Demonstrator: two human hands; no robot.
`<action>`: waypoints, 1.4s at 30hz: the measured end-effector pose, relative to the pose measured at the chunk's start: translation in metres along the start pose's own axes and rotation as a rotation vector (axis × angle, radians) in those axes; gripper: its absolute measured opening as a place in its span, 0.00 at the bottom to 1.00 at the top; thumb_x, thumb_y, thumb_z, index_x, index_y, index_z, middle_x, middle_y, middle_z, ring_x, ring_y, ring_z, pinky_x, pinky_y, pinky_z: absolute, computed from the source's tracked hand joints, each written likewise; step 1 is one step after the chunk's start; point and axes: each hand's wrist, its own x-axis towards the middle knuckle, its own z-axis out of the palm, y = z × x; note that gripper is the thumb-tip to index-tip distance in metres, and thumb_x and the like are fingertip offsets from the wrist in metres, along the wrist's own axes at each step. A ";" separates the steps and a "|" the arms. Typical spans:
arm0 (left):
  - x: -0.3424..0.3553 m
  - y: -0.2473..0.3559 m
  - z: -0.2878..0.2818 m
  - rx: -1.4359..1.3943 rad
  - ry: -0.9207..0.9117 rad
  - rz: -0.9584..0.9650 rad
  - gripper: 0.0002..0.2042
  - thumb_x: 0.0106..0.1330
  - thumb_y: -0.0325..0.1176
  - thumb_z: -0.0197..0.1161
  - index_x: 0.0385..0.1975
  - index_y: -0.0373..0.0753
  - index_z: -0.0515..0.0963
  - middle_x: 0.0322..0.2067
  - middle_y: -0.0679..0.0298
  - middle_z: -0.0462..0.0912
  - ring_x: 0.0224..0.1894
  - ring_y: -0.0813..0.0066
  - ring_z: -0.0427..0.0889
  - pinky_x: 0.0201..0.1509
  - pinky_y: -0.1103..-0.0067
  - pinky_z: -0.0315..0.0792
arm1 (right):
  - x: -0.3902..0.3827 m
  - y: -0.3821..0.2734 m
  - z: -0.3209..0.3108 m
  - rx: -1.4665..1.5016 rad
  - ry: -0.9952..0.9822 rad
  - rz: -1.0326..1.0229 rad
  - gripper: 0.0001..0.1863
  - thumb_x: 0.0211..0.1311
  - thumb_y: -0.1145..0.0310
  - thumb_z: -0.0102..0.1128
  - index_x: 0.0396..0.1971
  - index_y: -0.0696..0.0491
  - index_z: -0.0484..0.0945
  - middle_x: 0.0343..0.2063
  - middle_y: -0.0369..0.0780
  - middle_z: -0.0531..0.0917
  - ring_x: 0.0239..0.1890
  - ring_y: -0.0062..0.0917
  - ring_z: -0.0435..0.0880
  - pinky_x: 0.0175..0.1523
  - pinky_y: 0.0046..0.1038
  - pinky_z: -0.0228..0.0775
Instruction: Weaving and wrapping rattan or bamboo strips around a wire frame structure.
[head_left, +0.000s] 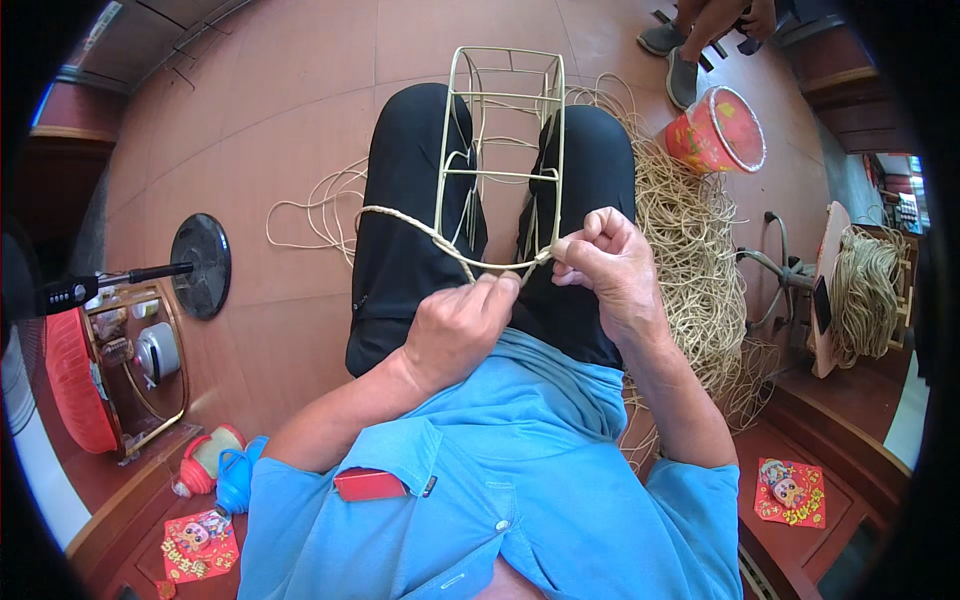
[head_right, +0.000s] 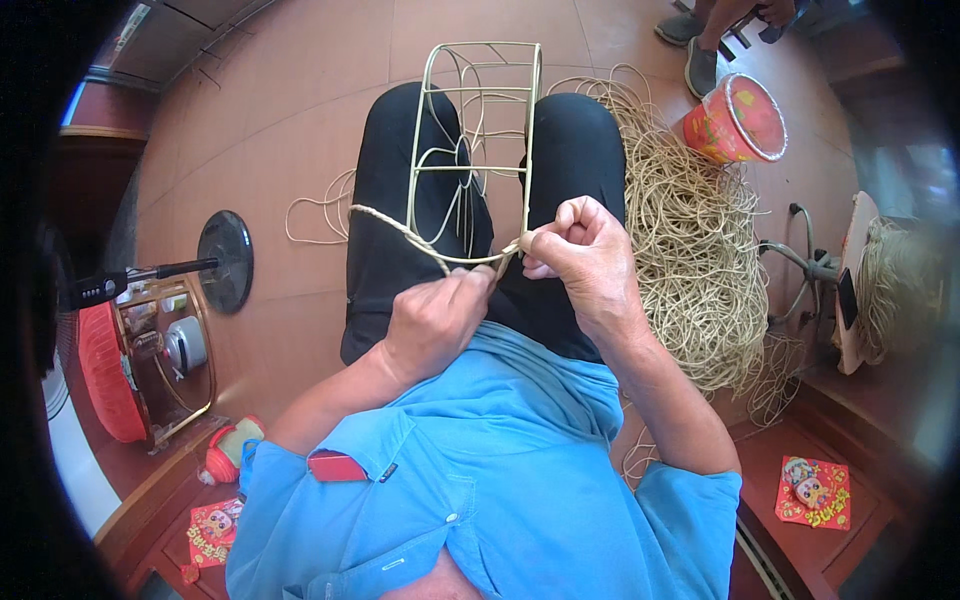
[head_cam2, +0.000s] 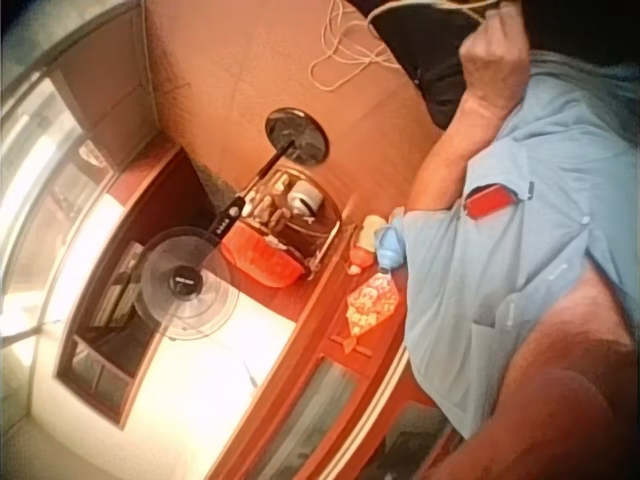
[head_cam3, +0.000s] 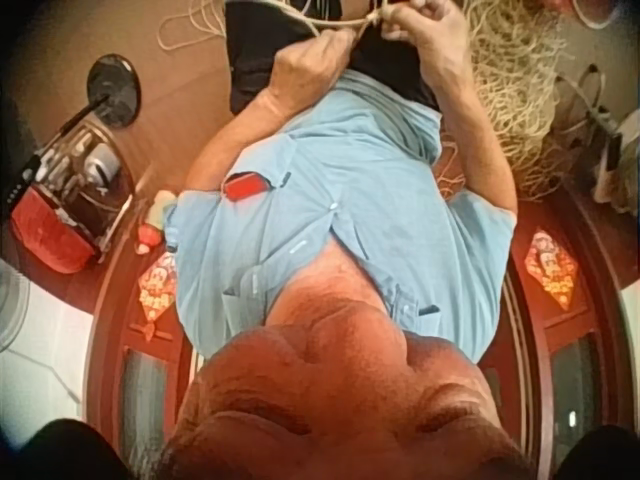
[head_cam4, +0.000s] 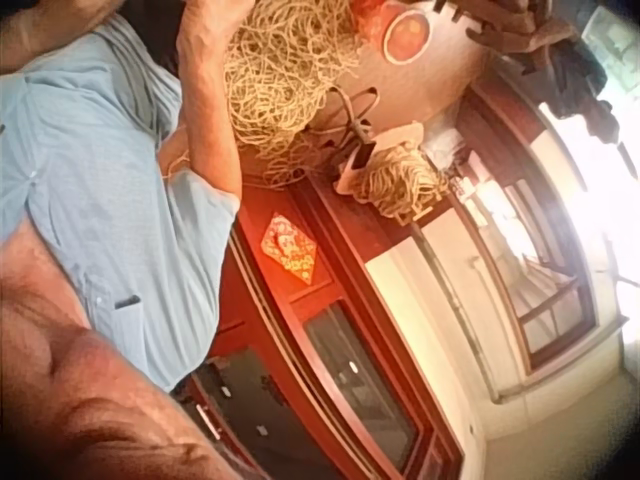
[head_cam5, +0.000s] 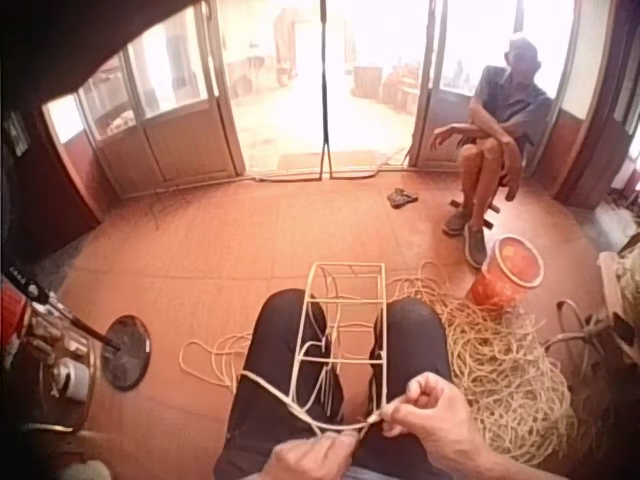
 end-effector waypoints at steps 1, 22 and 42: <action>0.005 0.000 0.006 0.005 0.032 -0.006 0.08 0.69 0.27 0.70 0.45 0.39 0.81 0.27 0.64 0.80 0.26 0.68 0.88 0.29 0.71 0.80 | 0.001 0.000 0.000 0.003 -0.008 -0.005 0.17 0.67 0.80 0.74 0.37 0.50 0.71 0.31 0.38 0.88 0.32 0.17 0.89 0.39 0.21 0.86; 0.032 0.028 -0.062 -0.640 -0.187 -0.126 0.06 0.75 0.26 0.69 0.47 0.34 0.87 0.36 0.57 0.92 0.36 0.59 0.93 0.38 0.69 0.84 | -0.017 0.011 -0.014 -0.474 -0.094 -0.409 0.14 0.72 0.79 0.72 0.55 0.58 0.89 0.41 0.37 0.89 0.45 0.18 0.90 0.51 0.24 0.86; -0.039 -0.039 -0.150 -0.555 -0.322 -0.464 0.06 0.66 0.30 0.80 0.33 0.36 0.90 0.28 0.62 0.88 0.28 0.75 0.84 0.32 0.74 0.73 | 0.010 0.005 -0.030 -0.771 -0.255 -0.812 0.09 0.66 0.78 0.77 0.44 0.56 0.89 0.37 0.41 0.89 0.39 0.32 0.91 0.45 0.31 0.83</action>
